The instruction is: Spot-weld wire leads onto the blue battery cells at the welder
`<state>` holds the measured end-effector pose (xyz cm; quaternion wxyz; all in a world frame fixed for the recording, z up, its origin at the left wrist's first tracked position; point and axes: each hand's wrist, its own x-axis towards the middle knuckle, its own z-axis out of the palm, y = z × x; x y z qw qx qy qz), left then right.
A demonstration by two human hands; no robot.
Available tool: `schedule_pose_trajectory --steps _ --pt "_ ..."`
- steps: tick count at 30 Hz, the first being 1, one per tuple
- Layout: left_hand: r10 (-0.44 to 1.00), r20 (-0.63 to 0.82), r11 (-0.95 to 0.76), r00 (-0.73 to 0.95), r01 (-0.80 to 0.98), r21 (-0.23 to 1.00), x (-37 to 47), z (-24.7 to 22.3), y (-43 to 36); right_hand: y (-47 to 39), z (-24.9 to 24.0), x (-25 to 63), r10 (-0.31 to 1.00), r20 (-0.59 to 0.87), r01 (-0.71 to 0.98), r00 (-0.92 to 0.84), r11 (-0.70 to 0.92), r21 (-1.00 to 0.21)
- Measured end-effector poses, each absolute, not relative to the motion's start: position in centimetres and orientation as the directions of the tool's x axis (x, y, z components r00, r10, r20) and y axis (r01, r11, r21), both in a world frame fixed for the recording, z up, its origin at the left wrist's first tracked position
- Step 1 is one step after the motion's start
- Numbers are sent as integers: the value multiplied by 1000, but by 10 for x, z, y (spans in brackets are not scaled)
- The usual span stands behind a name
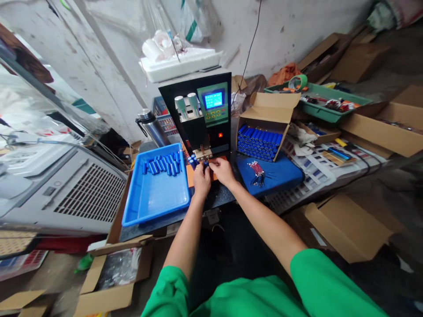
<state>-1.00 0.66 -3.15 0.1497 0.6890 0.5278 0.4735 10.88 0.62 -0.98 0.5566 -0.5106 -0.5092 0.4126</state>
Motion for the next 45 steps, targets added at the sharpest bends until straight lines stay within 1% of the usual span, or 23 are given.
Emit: schedule_pose_trajectory --steps 2,4,7,10,12,15,18,20,21,23,25,27,29,32,35,37,41,45 --pt "873 487 -388 -4 599 701 -10 -32 7 -1 -6 114 958 246 225 149 209 -952" --pt "878 479 -376 -2 615 693 -11 -33 8 -10 -2 120 921 361 402 145 278 -872" --pt "877 480 -388 27 631 672 -12 -35 6 -20 8 128 851 512 635 117 332 -697" --pt "865 493 -440 93 613 656 -14 -34 3 -23 17 132 818 575 773 23 350 -529" --pt "849 510 -487 139 581 652 -15 -33 1 -21 21 131 830 552 801 -72 378 -464" --pt "833 527 -522 167 552 650 -16 -31 1 -18 27 127 866 471 815 -171 392 -426" --pt "831 536 -519 148 554 651 -17 -31 3 -16 30 126 901 394 838 -179 349 -419" --pt "831 541 -511 128 560 652 -18 -32 4 -13 29 132 915 376 836 -149 320 -446" --pt "833 540 -507 121 561 655 -18 -32 4 -11 28 138 915 387 822 -117 308 -479" --pt "838 530 -500 126 564 657 -18 -32 4 -4 26 156 890 456 774 -6 293 -561" --pt "840 525 -497 136 577 647 -18 -32 3 6 26 181 815 561 734 145 291 -613" --pt "840 527 -490 132 603 630 -17 -31 2 21 27 208 719 646 752 256 272 -601" --pt "838 533 -481 118 621 618 -17 -30 2 39 30 231 657 689 804 305 211 -557" --pt "819 562 -499 120 634 591 -17 -31 2 69 30 249 639 712 885 290 104 -454" --pt "791 598 -525 132 649 551 -18 -30 1 94 24 249 685 690 934 233 39 -355" --pt "789 598 -523 142 665 533 -19 -29 -1 105 19 246 722 657 948 217 5 -319" --pt "804 574 -506 155 685 523 -17 -25 -4 116 14 247 748 625 948 226 -21 -318" --pt "819 554 -485 148 694 532 -16 -24 -4 111 15 253 727 657 941 201 44 -337"
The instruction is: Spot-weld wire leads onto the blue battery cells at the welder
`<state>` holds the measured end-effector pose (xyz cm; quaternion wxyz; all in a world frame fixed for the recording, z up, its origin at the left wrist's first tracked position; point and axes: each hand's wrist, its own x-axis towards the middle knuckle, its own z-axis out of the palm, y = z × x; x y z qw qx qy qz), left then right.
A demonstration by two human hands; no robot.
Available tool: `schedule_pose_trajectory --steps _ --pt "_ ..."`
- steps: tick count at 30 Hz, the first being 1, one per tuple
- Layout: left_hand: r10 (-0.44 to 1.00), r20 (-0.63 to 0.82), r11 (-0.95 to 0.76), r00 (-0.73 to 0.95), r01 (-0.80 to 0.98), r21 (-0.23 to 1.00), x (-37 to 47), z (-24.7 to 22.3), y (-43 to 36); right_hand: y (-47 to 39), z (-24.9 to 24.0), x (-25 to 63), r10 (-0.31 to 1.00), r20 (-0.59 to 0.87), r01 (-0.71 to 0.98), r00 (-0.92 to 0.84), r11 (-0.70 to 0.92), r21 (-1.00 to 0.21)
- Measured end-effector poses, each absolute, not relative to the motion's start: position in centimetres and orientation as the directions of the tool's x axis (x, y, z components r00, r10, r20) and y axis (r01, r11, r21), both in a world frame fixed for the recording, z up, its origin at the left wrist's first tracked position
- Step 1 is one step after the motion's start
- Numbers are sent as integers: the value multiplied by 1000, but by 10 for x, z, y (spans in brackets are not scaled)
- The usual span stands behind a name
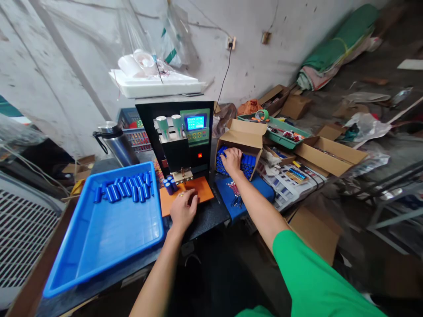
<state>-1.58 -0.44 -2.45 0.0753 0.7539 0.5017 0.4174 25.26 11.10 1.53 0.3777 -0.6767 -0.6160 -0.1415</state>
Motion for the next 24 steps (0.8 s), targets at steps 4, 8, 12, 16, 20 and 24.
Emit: schedule_pose_trajectory --steps 4,8,12,16,20,24 --pt "830 537 -482 152 682 550 -15 -25 -3 81 6 258 643 746 916 175 171 -362" --pt "833 529 -484 159 672 560 -12 -25 -2 40 -17 278 665 710 847 230 223 -483" --pt "844 513 -465 153 686 560 -9 -25 1 15 -35 312 803 427 740 416 -26 -672" --pt "846 509 -469 162 680 563 -7 -25 2 5 -35 332 883 167 711 438 -227 -665" --pt "849 505 -458 154 689 561 -6 -24 2 4 -26 322 928 131 749 347 -191 -635" --pt "849 506 -460 151 681 569 -5 -23 2 5 -20 303 965 51 851 259 -202 -485"
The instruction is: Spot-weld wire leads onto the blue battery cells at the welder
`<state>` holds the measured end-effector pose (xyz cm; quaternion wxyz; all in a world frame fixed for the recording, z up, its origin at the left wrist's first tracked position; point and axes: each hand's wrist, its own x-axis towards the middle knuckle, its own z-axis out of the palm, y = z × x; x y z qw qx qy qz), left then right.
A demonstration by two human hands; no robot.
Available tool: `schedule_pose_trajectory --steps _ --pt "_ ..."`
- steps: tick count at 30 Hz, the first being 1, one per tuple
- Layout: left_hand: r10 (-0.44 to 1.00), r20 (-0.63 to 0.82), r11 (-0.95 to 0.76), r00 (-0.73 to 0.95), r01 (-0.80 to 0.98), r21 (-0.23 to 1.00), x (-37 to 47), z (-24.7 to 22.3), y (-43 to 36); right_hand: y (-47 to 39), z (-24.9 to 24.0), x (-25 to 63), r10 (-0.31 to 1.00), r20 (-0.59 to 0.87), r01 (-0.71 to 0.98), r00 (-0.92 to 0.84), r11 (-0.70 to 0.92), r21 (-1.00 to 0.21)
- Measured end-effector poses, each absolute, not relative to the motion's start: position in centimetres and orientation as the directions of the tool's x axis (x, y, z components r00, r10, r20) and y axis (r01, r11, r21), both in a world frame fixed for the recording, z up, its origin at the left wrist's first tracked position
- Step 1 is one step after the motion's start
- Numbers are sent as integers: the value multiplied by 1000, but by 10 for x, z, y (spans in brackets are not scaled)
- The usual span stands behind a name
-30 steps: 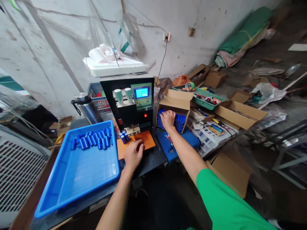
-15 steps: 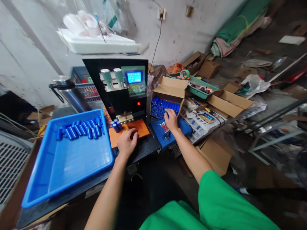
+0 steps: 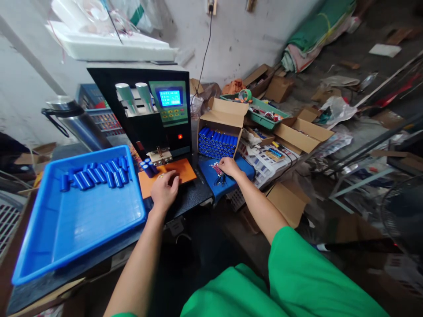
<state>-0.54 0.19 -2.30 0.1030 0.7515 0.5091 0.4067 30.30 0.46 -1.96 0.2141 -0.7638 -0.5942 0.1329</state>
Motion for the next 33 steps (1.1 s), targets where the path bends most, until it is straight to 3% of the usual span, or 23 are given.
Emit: schedule_pose_trajectory --steps 4,8,12,16,20,24,28,33 --pt "853 498 -457 156 684 569 -6 -22 1 1 -15 291 962 -17 910 274 -265 -318" --pt "852 500 -453 153 695 559 -6 -22 1 -5 -13 290 952 -55 916 300 -304 -261" --pt "854 498 -445 148 703 555 -6 -23 1 -6 -18 297 948 -13 887 318 -302 -350" --pt "855 496 -445 149 701 557 -5 -24 2 -2 -25 308 935 81 785 346 -242 -570" --pt "859 491 -441 144 696 567 -5 -24 2 1 -26 313 912 103 569 397 -156 -808" --pt "863 484 -437 143 692 574 -5 -23 1 -1 -20 309 892 -31 145 451 -107 -984" --pt "862 482 -449 158 679 581 -6 -21 2 -9 -7 293 926 -49 -157 374 11 -988" --pt "870 468 -470 157 552 689 -6 -16 -8 -25 7 256 956 6 -305 294 99 -947"
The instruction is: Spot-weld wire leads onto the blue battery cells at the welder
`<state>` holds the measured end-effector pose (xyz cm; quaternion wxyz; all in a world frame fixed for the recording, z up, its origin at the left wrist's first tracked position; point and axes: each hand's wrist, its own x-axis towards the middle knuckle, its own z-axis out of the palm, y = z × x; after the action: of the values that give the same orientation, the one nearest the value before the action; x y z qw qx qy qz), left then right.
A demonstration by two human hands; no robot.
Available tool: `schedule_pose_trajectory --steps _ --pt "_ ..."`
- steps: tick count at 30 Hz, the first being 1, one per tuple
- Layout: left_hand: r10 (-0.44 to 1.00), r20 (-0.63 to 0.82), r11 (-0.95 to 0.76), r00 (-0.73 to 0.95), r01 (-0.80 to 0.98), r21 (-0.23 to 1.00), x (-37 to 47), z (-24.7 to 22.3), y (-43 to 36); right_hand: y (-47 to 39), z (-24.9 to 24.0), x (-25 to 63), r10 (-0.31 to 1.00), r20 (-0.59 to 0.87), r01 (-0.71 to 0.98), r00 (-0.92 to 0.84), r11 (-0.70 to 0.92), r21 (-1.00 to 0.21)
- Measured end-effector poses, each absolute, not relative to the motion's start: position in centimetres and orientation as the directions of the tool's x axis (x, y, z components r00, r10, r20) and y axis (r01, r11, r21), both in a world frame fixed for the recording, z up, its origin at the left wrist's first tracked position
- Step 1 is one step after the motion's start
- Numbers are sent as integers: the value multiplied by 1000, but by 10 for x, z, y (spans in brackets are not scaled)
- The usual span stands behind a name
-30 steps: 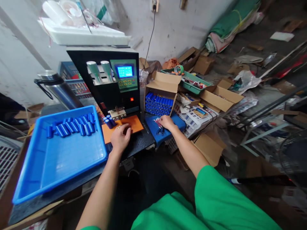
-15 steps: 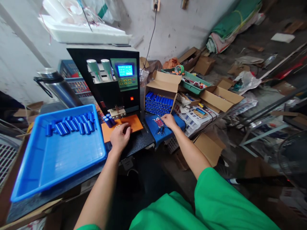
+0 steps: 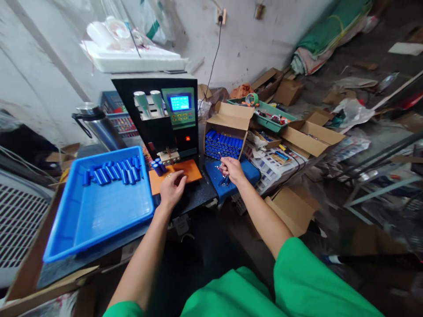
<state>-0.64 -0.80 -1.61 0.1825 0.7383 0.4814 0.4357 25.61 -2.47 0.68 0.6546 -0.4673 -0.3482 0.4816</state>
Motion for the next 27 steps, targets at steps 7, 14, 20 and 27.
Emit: schedule_pose_trajectory --steps 7,14,20,27 --pt "863 487 -502 133 337 797 25 5 -61 -46 7 180 950 13 -369 311 133 -920" --pt "937 350 -340 10 256 905 31 1 -74 -58 -4 130 937 56 -239 346 146 -960" --pt "956 272 -289 107 212 933 6 3 -69 -59 0 136 980 118 -220 161 152 -964" --pt "948 189 -257 257 266 929 -15 12 -59 -60 1 144 979 176 -129 -97 163 -978"
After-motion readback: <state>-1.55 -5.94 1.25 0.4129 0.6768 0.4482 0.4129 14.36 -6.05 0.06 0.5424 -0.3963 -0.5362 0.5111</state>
